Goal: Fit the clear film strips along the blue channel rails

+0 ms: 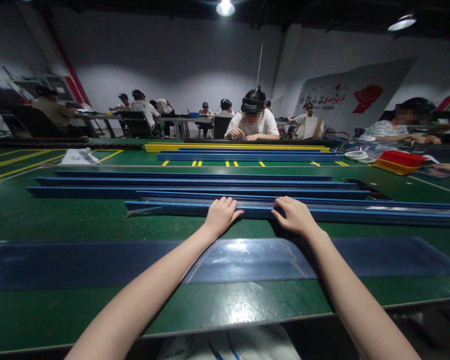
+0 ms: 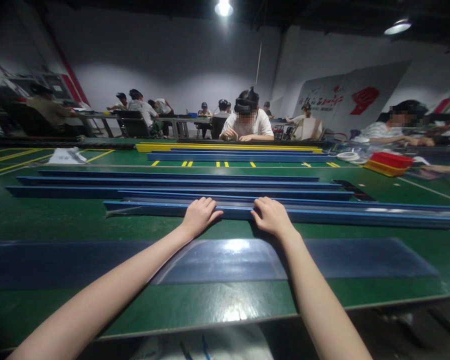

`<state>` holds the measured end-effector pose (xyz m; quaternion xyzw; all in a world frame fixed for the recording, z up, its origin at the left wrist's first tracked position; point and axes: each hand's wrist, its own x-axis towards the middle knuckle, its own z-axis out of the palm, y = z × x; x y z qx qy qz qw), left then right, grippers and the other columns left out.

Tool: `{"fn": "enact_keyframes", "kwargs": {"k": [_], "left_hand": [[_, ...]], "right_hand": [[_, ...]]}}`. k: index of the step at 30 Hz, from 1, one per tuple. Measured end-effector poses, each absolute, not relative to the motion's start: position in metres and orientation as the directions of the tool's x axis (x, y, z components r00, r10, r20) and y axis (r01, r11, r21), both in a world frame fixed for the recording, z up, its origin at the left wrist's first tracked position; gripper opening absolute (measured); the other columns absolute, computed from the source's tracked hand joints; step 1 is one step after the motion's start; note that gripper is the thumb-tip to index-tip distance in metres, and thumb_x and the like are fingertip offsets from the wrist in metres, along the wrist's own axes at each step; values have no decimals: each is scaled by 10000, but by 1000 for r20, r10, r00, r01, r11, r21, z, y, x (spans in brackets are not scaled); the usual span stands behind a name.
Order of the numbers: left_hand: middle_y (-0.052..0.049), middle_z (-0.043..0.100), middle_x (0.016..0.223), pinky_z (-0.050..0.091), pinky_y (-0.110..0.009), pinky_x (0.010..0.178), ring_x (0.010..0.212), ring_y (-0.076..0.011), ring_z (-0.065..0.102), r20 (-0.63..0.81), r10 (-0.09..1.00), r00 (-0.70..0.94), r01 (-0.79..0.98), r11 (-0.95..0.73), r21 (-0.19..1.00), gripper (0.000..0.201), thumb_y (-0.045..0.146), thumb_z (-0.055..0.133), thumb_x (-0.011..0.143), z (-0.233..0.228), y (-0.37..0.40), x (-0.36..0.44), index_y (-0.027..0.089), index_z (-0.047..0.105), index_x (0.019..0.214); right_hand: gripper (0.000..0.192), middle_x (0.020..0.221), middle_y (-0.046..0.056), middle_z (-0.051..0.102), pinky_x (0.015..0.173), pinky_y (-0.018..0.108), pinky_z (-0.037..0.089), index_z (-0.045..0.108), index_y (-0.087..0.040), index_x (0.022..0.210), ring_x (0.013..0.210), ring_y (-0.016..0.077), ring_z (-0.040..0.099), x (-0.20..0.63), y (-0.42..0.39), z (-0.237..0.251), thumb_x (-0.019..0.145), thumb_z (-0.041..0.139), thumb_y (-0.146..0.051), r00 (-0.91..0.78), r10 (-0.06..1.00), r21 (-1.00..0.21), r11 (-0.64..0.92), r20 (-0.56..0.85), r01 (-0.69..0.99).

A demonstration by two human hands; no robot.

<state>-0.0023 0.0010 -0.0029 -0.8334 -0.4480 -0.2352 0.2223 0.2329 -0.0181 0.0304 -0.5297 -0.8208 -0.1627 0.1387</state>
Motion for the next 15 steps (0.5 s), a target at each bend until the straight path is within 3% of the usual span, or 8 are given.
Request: {"fn": "enact_keyframes", "kwargs": {"k": [15], "left_hand": [[-56, 621, 750, 298, -309, 622, 725, -191, 552, 582, 649, 490, 851, -500, -159, 329, 440, 390, 875, -4, 1, -1, 165, 555, 801]], "right_hand": [[289, 912, 83, 638, 655, 251, 344, 551, -174, 941, 820, 185, 573, 214, -13, 19, 866, 369, -385, -417, 856, 127, 398, 305, 909]]}}
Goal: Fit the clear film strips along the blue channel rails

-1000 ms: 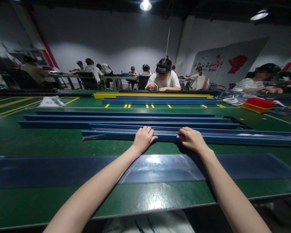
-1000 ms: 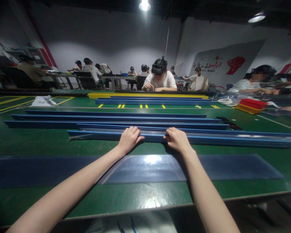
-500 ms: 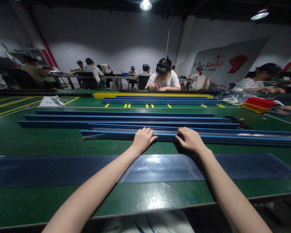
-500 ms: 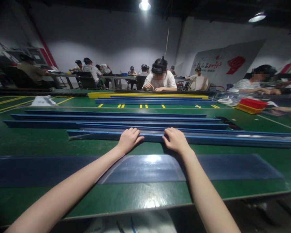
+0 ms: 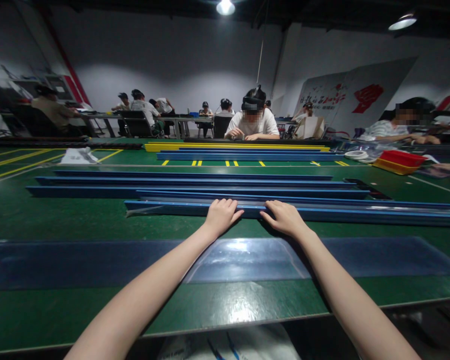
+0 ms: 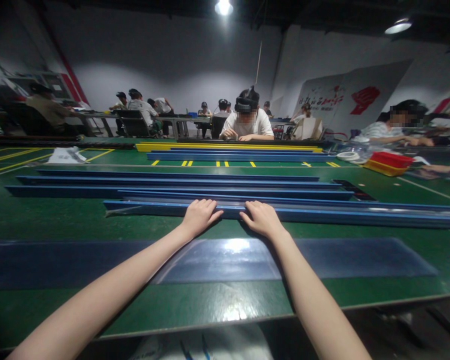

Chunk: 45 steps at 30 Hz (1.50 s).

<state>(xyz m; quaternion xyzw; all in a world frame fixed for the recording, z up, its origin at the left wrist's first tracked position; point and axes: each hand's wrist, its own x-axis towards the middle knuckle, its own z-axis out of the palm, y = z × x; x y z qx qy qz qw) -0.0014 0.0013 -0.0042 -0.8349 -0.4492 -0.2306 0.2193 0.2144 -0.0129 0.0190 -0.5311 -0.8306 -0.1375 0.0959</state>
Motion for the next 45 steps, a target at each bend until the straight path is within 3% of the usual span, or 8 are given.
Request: {"fn": "enact_keyframes", "kwargs": {"k": [25, 33, 45], "left_hand": [[-65, 625, 822, 323, -323, 671, 775, -198, 556, 576, 649, 497, 844, -515, -149, 330, 430, 383, 876, -5, 2, 0, 156, 560, 827], [-61, 623, 826, 320, -322, 677, 788, -196, 553, 582, 640, 502, 840, -520, -153, 323, 422, 384, 877, -4, 2, 0, 156, 559, 820], [-64, 621, 834, 323, -326, 677, 782, -200, 553, 569, 652, 501, 844, -515, -152, 329, 429, 382, 875, -4, 2, 0, 158, 560, 825]], "right_hand": [[293, 979, 85, 628, 741, 263, 357, 553, -169, 1002, 901, 184, 550, 209, -11, 15, 875, 377, -366, -476, 804, 122, 465, 355, 877], [300, 838, 62, 618, 708, 261, 327, 562, -171, 885, 803, 175, 532, 205, -10, 14, 897, 332, -364, -492, 762, 143, 480, 421, 866], [204, 754, 45, 596, 643, 248, 295, 564, -164, 787, 727, 154, 507, 200, -4, 11, 876, 430, -290, -523, 697, 190, 500, 490, 845]]}}
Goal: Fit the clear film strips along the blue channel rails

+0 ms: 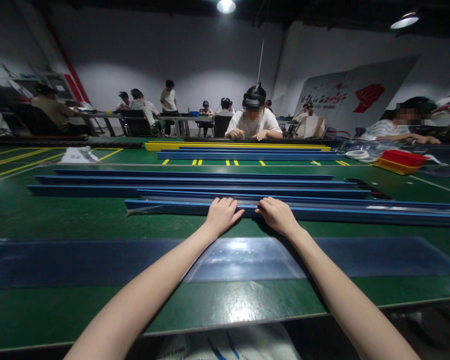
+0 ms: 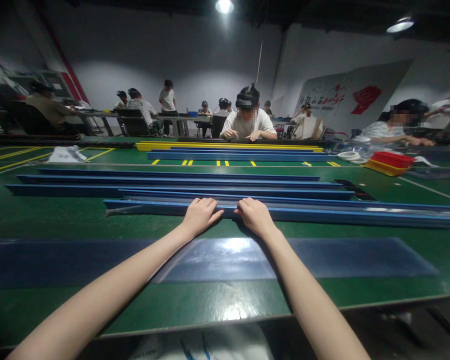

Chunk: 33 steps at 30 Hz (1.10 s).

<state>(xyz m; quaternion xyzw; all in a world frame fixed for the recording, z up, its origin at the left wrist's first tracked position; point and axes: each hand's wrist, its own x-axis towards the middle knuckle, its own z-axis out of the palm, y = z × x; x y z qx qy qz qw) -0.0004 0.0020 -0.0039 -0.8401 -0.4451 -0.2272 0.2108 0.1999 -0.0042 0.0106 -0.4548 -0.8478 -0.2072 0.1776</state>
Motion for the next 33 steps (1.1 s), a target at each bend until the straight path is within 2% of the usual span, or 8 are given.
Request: {"fn": "enact_keyframes", "kwargs": {"k": [10, 20, 33], "left_hand": [[-60, 624, 836, 322, -318, 682, 798, -195, 546, 579, 631, 516, 831, -534, -158, 308, 408, 387, 878, -3, 2, -1, 154, 555, 834], [-53, 608, 893, 327, -305, 698, 838, -189, 526, 576, 573, 583, 775, -605, -183, 263, 350, 392, 887, -4, 2, -2, 149, 542, 966], [-50, 590, 856, 315, -297, 647, 793, -187, 506, 611, 593, 525, 821, -543, -179, 247, 396, 441, 863, -3, 2, -3, 171, 543, 861]], "right_hand": [[199, 765, 48, 622, 624, 242, 295, 586, -160, 772, 726, 146, 544, 198, -5, 19, 865, 450, -271, -516, 739, 212, 473, 434, 855], [208, 794, 50, 630, 595, 236, 290, 580, -171, 788, 732, 147, 558, 209, -11, 27, 861, 412, -268, -470, 799, 163, 442, 375, 882], [223, 787, 38, 632, 555, 249, 258, 579, -180, 767, 703, 153, 563, 235, -14, 31, 841, 408, -301, -391, 856, 172, 352, 339, 920]]}}
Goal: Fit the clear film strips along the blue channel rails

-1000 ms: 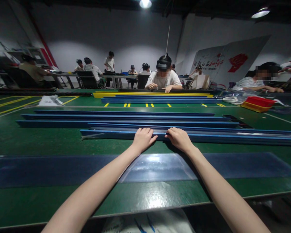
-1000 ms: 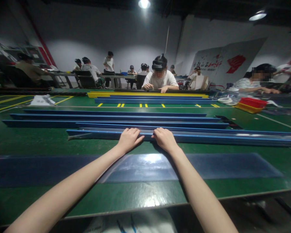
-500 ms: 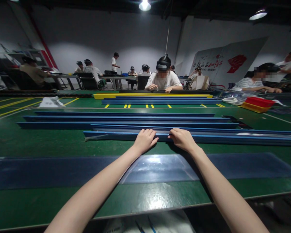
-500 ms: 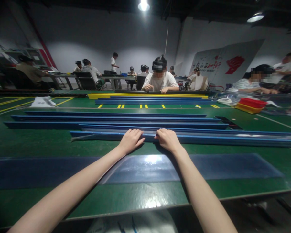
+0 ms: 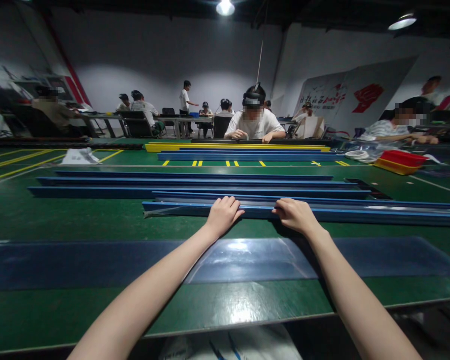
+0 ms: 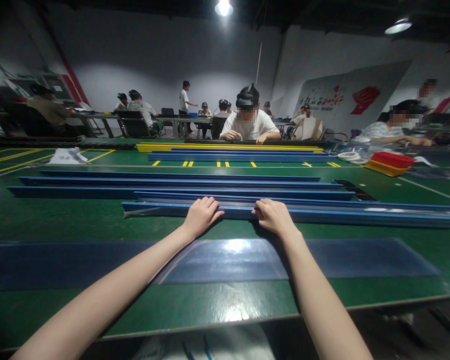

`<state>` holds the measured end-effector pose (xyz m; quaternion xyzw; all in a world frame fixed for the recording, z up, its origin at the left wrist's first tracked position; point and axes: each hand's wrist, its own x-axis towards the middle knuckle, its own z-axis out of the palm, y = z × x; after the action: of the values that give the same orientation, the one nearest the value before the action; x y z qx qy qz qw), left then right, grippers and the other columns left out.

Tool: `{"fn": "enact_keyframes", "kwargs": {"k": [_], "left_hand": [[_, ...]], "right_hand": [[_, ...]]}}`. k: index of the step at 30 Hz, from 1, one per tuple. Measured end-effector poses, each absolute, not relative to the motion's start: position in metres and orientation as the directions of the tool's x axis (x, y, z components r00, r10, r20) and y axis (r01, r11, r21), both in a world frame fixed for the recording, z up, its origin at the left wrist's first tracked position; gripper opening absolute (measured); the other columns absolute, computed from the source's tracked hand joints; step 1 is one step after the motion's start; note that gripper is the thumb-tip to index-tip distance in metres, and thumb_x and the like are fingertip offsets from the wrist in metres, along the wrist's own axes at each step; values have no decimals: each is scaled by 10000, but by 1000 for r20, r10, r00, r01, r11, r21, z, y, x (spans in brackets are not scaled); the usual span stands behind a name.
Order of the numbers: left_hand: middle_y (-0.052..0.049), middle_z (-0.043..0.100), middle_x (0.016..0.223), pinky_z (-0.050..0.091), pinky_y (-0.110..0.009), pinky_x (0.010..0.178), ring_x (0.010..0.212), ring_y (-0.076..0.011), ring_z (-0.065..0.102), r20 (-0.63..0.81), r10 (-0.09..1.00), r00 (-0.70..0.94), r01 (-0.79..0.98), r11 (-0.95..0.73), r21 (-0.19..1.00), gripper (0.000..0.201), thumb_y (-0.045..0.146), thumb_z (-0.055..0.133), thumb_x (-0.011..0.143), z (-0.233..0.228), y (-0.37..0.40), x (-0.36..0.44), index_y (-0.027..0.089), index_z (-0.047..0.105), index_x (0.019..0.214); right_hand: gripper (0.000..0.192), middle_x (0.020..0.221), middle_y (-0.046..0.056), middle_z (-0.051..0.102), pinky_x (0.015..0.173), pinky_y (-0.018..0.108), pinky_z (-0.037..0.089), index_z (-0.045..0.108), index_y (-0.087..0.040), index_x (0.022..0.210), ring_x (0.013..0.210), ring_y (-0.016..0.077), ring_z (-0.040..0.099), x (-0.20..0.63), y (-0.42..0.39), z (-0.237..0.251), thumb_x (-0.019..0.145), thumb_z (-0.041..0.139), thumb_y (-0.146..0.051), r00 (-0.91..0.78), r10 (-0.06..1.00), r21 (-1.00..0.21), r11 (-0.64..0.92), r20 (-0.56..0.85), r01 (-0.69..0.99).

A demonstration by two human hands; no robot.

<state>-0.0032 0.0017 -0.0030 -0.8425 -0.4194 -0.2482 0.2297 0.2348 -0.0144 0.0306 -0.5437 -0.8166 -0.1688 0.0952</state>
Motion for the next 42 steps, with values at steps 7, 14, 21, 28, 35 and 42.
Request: {"fn": "enact_keyframes", "kwargs": {"k": [7, 14, 21, 28, 35, 42], "left_hand": [[-41, 597, 775, 302, -303, 624, 744, -180, 522, 584, 629, 513, 835, -523, -171, 290, 416, 398, 879, -3, 1, -2, 171, 541, 818], [-50, 613, 765, 295, -310, 617, 738, -188, 535, 578, 634, 514, 835, -524, -167, 300, 414, 387, 883, -5, 2, -1, 172, 550, 813], [-55, 610, 751, 299, -310, 620, 735, -192, 532, 572, 639, 514, 835, -526, -162, 297, 404, 388, 883, -5, 2, -1, 170, 549, 800], [-60, 612, 759, 301, -310, 626, 748, -193, 533, 570, 642, 513, 835, -528, -157, 290, 403, 401, 879, -4, 1, 0, 167, 553, 807], [-59, 617, 776, 301, -315, 624, 749, -198, 540, 566, 643, 515, 834, -527, -160, 288, 400, 401, 878, -2, 0, -1, 167, 553, 804], [-58, 613, 776, 305, -318, 633, 753, -197, 538, 566, 646, 512, 834, -530, -150, 277, 397, 404, 876, -2, 0, -1, 170, 549, 812]], "right_hand": [[216, 791, 45, 629, 565, 248, 267, 571, -181, 764, 705, 154, 551, 234, -16, 30, 837, 409, -303, -394, 851, 174, 354, 347, 919], [243, 792, 49, 623, 598, 249, 297, 557, -179, 775, 719, 161, 549, 232, -16, 28, 847, 396, -346, -420, 830, 208, 367, 367, 907], [301, 785, 68, 621, 635, 253, 314, 561, -162, 800, 720, 161, 547, 223, -14, 22, 884, 347, -356, -461, 788, 239, 396, 407, 887], [233, 842, 65, 622, 661, 236, 341, 546, -165, 861, 787, 166, 553, 204, -13, 16, 869, 410, -354, -467, 771, 131, 458, 433, 879], [204, 841, 58, 615, 627, 238, 328, 536, -179, 850, 784, 163, 543, 199, -10, 11, 861, 435, -356, -435, 785, 97, 440, 441, 893], [192, 768, 49, 610, 616, 248, 296, 553, -178, 780, 754, 162, 522, 199, -8, 16, 854, 452, -324, -454, 765, 156, 433, 457, 888]]}}
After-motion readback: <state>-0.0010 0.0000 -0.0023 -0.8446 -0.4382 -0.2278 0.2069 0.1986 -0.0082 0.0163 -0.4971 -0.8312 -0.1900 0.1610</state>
